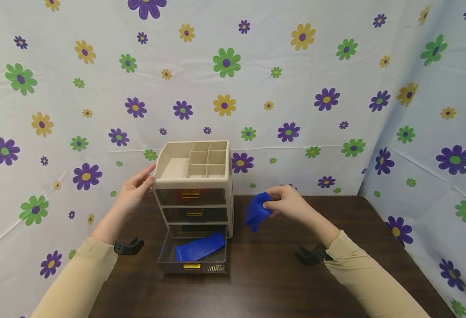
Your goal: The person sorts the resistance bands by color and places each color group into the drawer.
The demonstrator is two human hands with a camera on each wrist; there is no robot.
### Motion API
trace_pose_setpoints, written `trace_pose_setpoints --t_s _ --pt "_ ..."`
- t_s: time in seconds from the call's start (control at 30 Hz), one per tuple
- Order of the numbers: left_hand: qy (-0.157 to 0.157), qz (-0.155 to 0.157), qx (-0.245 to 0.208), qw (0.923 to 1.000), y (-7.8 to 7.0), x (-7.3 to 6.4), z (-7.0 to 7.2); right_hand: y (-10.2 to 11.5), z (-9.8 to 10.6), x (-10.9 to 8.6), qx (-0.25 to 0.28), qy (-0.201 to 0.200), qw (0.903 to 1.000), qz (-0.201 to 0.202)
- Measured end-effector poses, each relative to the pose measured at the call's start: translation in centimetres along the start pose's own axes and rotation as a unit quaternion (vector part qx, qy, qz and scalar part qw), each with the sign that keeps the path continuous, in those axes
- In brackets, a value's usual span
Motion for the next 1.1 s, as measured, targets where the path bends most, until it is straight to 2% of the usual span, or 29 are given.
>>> trace_pose_setpoints --t_s 0.17,0.4,0.47,0.53,0.6,0.67,0.77,1.1 --pt "0.006 -0.002 0.008 0.9999 -1.5 -0.6 -0.1 1.0 -2.1 0.6 0.003 0.029 0.9995 0.015" --pt "-0.006 0.006 -0.005 1.0 0.9 0.3 0.2 2.4 -5.0 1.5 0.021 0.053 0.9982 0.021" --pt "-0.004 0.011 -0.004 0.9999 0.7 0.3 0.1 2.9 -5.8 1.7 0.022 0.057 0.9978 0.025" --pt "-0.001 0.015 -0.008 0.9999 -0.4 -0.1 -0.1 3.4 -6.5 1.9 0.026 0.063 0.9971 0.033" --pt "0.0 0.016 -0.005 0.9999 -0.5 -0.1 -0.1 3.9 -7.2 2.2 0.032 0.07 0.9962 0.04" --pt "-0.001 0.014 -0.002 0.9999 -0.3 -0.1 -0.1 4.3 -8.1 2.6 0.038 0.08 0.9949 0.048" --pt "-0.005 0.008 -0.001 1.0 1.0 0.4 0.1 4.9 -9.3 3.2 0.039 0.095 0.9929 0.06" --pt "-0.007 0.01 0.001 0.9999 1.1 0.4 0.2 5.4 -14.8 5.5 0.068 0.133 0.9869 0.06"
Point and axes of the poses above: each hand's wrist, its own x-axis towards the middle knuckle, its own z-axis out of the back of the hand, y = z × x, the point moved 4 cm from there along x, towards the middle knuckle, and after that the axes turned 3 degrees about -z, right-handed, at the moved point
